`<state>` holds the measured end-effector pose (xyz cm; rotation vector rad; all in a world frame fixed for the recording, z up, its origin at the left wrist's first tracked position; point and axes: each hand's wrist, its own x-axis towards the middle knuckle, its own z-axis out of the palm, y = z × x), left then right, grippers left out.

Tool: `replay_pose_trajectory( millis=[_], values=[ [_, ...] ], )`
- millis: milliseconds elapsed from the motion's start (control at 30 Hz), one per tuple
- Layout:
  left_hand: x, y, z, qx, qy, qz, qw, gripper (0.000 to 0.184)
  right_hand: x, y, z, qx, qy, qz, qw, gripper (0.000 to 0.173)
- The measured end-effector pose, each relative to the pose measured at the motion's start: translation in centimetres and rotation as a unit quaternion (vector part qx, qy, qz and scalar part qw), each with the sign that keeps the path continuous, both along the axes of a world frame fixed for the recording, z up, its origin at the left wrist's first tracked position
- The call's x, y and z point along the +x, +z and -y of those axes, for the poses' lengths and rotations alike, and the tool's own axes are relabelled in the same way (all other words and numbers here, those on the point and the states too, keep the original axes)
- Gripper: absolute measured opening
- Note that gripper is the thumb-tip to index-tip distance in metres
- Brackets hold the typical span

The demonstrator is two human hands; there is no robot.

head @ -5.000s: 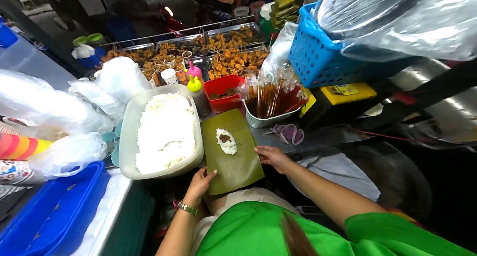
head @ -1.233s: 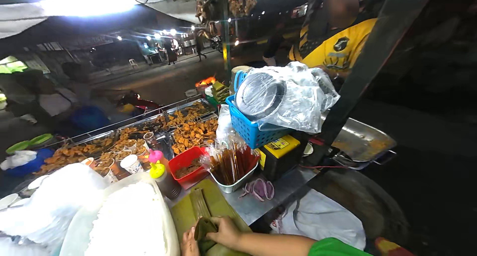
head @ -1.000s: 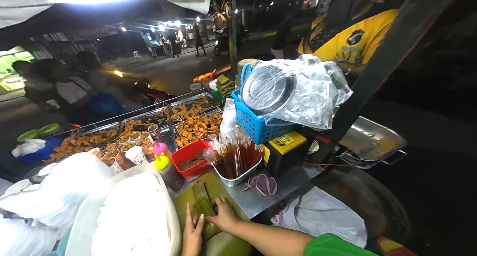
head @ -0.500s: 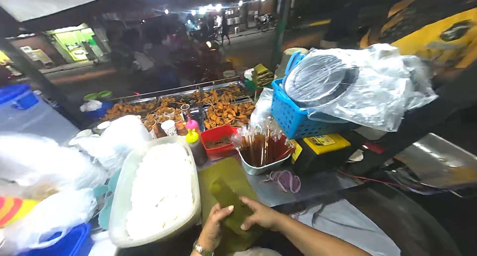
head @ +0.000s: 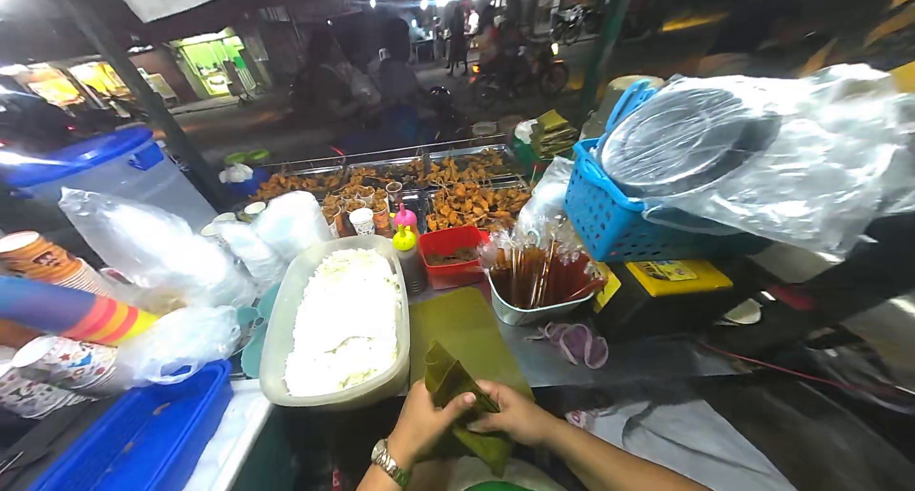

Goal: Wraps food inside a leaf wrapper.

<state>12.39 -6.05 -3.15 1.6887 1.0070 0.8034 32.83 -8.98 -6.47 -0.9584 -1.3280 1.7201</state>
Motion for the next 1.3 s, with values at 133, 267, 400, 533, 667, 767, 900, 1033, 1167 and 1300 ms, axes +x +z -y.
replay_pose_trajectory(
  millis=[133, 267, 400, 533, 667, 767, 900, 1033, 1167, 1300],
  values=[
    [0.5, 0.7, 0.5, 0.095, 0.028, -0.112, 0.989, 0.027, -0.4, 0.3, 0.3, -0.014, 0.008, 0.002, 1.000, 0.042],
    [0.7, -1.0, 0.5, 0.386, 0.018, -0.181, 0.904, 0.015, -0.6, 1.3, 1.0, -0.024, -0.018, 0.087, 0.996, 0.033],
    [0.8, -4.4, 0.0, 0.512, 0.073, -0.197, 0.833, 0.010, -0.3, 0.9, 0.6, -0.007, 0.000, 0.180, 0.984, 0.034],
    [0.6, -1.0, 2.0, 0.074, 0.044, -0.210, 0.974, 0.027, -0.5, 0.9, 0.9, -0.058, 0.019, 0.159, 0.985, 0.044],
    [0.0, -0.3, 2.6, 0.016, 0.030, -0.175, 0.984, 0.025, -1.2, 0.9, 1.5, -0.091, 0.005, 0.104, 0.990, 0.034],
    [0.1, -2.0, 3.7, 0.197, 0.018, -0.214, 0.957, 0.036, -1.5, 0.1, 1.8, -0.104, 0.012, 0.144, 0.984, 0.028],
    [0.2, -4.8, 3.9, 0.252, 0.020, -0.180, 0.951, 0.048, -0.2, -0.6, 2.0, -0.147, 0.113, 0.152, 0.971, 0.043],
    [-0.5, -3.4, 4.0, 0.060, -0.127, -0.204, 0.969, 0.083, -0.1, -2.7, 2.6, -0.213, 0.097, 0.178, 0.956, 0.035],
    [-1.1, -5.3, 4.0, 0.032, -0.251, -0.199, 0.947, 0.088, 0.0, -3.8, 2.6, -0.296, 0.037, 0.136, 0.945, 0.018],
    [-2.2, -5.8, 4.4, 0.057, -0.206, -0.141, 0.967, 0.088, -1.0, -2.2, 1.7, -0.310, 0.041, 0.135, 0.940, 0.019]
  ],
)
